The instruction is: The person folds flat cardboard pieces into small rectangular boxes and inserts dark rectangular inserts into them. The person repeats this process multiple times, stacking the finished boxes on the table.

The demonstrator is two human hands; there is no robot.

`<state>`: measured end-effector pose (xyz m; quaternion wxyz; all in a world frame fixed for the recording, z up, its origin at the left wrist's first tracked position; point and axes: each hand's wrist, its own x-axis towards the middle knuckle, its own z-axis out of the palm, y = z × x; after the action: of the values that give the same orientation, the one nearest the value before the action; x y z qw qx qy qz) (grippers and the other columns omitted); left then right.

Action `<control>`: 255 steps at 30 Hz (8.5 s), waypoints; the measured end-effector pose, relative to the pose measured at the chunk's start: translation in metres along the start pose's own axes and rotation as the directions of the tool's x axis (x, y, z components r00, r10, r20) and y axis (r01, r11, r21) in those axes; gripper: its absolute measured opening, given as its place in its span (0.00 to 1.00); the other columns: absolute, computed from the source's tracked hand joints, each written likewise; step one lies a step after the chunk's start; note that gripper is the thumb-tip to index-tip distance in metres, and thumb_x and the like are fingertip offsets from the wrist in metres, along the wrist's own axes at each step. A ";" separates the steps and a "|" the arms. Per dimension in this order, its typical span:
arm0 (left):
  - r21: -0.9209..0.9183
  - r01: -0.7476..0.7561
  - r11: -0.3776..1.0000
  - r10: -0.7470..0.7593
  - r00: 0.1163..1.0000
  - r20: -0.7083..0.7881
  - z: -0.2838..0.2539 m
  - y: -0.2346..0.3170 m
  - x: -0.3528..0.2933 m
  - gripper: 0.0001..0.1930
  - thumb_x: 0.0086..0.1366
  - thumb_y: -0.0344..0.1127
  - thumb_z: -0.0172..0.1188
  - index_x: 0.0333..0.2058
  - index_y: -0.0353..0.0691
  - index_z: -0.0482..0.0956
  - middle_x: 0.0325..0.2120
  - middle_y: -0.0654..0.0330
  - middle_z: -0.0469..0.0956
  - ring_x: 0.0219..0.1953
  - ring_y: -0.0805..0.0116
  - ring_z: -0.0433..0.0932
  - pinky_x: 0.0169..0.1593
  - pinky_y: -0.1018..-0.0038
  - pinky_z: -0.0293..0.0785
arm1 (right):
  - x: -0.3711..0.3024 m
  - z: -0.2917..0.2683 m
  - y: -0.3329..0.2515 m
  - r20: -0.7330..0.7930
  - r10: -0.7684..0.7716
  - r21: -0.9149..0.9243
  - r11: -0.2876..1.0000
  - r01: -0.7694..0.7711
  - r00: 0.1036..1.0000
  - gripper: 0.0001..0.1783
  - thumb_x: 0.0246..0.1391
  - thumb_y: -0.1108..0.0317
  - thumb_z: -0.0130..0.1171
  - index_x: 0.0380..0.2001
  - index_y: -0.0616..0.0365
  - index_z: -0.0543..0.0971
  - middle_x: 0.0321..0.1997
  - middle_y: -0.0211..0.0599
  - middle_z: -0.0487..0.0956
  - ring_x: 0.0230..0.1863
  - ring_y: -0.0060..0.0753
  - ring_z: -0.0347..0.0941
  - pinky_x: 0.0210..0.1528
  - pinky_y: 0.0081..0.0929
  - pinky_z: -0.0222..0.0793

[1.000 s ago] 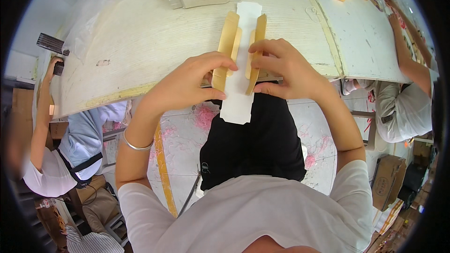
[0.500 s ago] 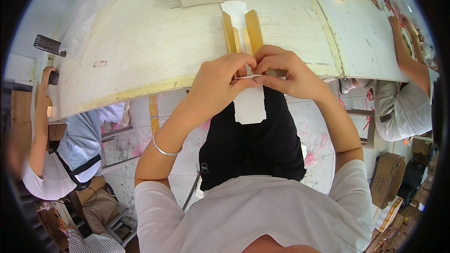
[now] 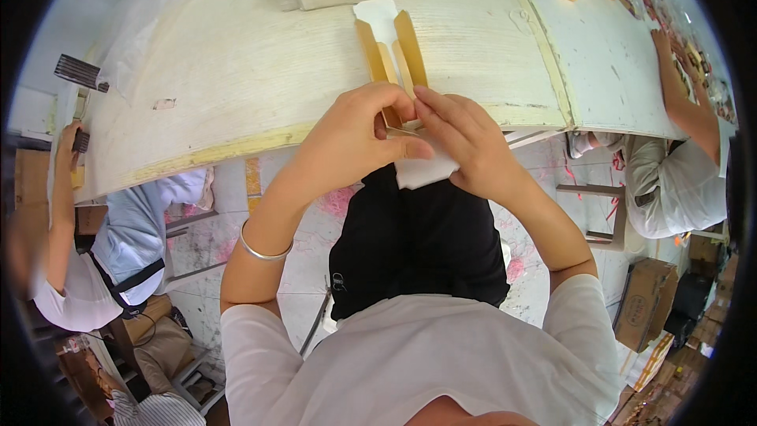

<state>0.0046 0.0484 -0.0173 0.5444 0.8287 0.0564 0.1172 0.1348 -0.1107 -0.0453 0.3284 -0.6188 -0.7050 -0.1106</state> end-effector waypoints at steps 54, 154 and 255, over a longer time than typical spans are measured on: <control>0.738 -0.043 0.674 0.152 0.985 -0.081 -0.004 0.020 -0.008 0.16 0.48 0.36 0.68 0.37 0.43 0.79 0.40 0.59 0.74 0.46 0.59 0.73 0.47 0.65 0.71 | 0.039 -0.033 -0.027 0.083 0.289 0.187 0.936 -0.300 0.954 0.12 0.46 0.75 0.60 0.37 0.62 0.75 0.35 0.43 0.76 0.39 0.48 0.74 0.39 0.37 0.69; 0.387 -0.056 0.920 0.105 0.989 -0.108 0.008 -0.004 0.012 0.11 0.54 0.34 0.66 0.24 0.36 0.74 0.28 0.61 0.70 0.25 0.60 0.74 0.31 0.68 0.71 | 0.035 -0.021 0.009 0.276 0.226 0.040 0.968 -0.246 0.934 0.05 0.43 0.78 0.57 0.27 0.58 0.74 0.27 0.38 0.71 0.32 0.43 0.70 0.35 0.35 0.63; 0.556 -0.358 0.750 0.341 0.930 0.138 -0.059 -0.040 0.060 0.37 0.50 0.47 0.69 0.59 0.44 0.67 0.47 0.58 0.71 0.52 0.60 0.67 0.58 0.65 0.61 | 0.034 -0.059 0.052 0.534 0.012 -0.290 0.942 0.170 0.845 0.47 0.53 0.35 0.44 0.55 0.75 0.66 0.67 0.62 0.53 0.66 0.57 0.55 0.66 0.43 0.54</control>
<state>0.0490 0.1306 -0.0238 0.2396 0.9506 -0.0744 0.1826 0.2023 -0.1057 0.0068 0.0099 -0.6407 -0.7650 -0.0650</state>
